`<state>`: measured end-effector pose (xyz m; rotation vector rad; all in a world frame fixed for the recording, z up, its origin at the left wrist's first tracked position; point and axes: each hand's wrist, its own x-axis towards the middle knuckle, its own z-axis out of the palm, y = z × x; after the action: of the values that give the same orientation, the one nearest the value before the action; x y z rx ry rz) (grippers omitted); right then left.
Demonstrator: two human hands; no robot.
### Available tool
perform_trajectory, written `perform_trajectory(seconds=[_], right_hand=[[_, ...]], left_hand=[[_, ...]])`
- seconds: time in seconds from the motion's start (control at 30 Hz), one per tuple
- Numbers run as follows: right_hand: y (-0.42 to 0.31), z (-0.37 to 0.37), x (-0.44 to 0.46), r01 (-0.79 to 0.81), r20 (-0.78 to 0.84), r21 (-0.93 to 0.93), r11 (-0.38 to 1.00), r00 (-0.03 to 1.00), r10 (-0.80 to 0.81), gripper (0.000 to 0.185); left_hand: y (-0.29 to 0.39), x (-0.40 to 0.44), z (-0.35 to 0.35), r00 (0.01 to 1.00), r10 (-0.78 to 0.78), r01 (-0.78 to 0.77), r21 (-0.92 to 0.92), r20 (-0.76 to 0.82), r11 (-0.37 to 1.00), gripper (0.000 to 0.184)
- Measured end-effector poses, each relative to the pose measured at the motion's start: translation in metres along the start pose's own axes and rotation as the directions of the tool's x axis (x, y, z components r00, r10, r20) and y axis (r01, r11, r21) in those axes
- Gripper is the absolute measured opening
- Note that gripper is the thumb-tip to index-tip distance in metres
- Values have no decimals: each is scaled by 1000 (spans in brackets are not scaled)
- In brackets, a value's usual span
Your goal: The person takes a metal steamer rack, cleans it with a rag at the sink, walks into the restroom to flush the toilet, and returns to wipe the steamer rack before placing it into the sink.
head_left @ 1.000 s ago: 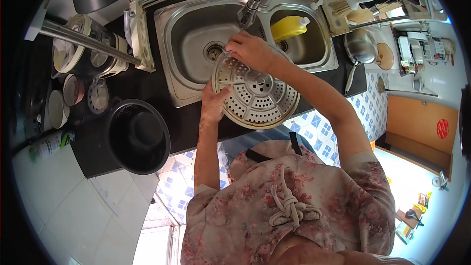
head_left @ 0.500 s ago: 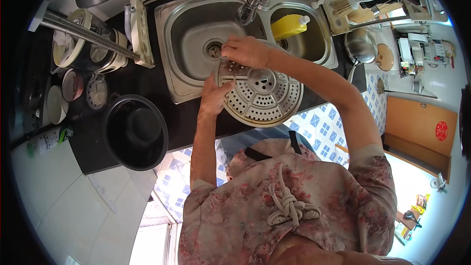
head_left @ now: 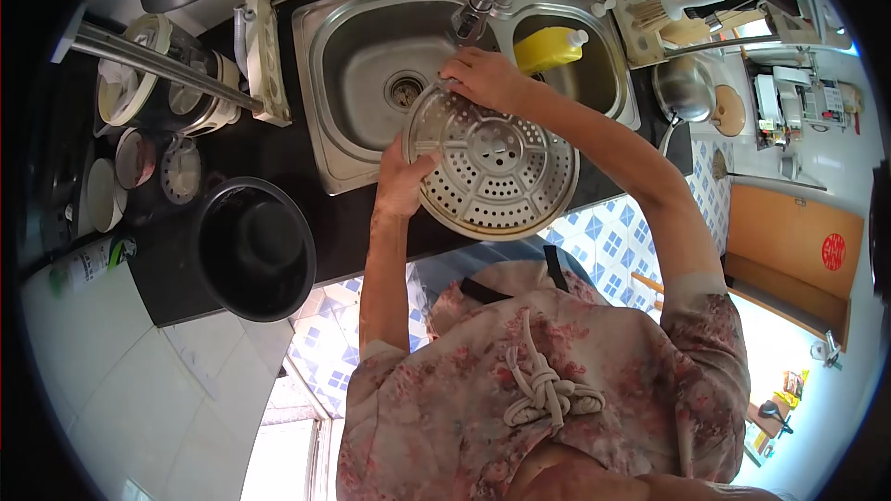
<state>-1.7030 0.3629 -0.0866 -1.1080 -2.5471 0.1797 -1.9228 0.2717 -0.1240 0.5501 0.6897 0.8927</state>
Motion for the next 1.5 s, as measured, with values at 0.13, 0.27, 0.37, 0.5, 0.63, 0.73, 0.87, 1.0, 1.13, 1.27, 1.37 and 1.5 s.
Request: perform_trajectory(seconds=[0.13, 0.27, 0.37, 0.5, 0.63, 0.73, 0.87, 1.0, 1.13, 1.27, 1.37, 1.5], right_hand=[[-16, 6, -1, -51, 42, 70, 996, 998, 48, 21], [-10, 12, -5, -64, -1, 80, 995, 998, 65, 18], [-6, 8, -5, -115, -27, 93, 989, 993, 118, 18], [-60, 17, -1, -13, -86, 264, 964, 996, 36, 18], [-52, 19, 1, -54, -24, 188, 981, 998, 60, 19], [-29, 19, -4, -229, -123, 123, 966, 962, 244, 19], [-77, 23, -3, 3, -191, 243, 970, 981, 45, 17], [-46, 18, 1, -203, -115, 105, 974, 970, 214, 19], [-61, 20, -2, -73, -208, 162, 984, 972, 107, 19], [-64, 24, -7, -53, -212, 112, 992, 974, 76, 19], [-43, 22, -9, -180, -181, 30, 983, 966, 182, 22], [-79, 25, -7, -24, -181, 112, 993, 982, 45, 26]], left_hand=[[-8, 6, 2, 1000, -16, 16, -4, -12, 1000, 48], [-8, 8, 2, 1000, -13, 12, 15, 5, 1000, 48], [-1, 5, 5, 1000, 3, -4, 11, 3, 1000, 46], [-16, 13, 0, 1000, 17, -16, 102, -8, 995, 42], [-22, 12, 2, 999, 28, -20, 168, -44, 986, 39], [-24, 15, 1, 998, 48, -40, 204, -37, 978, 39], [-26, 20, 1, 993, 97, -81, 228, -62, 970, 34], [-25, 16, 5, 998, 55, -54, 46, -37, 997, 34], [-26, 17, 4, 993, 86, -77, 104, -87, 992, 34], [-21, 17, 8, 993, 112, -111, 44, -34, 993, 36], [-22, 12, 6, 999, 27, -28, -19, -41, 999, 37], [-22, 14, 3, 992, 113, -104, 134, -60, 985, 36]])
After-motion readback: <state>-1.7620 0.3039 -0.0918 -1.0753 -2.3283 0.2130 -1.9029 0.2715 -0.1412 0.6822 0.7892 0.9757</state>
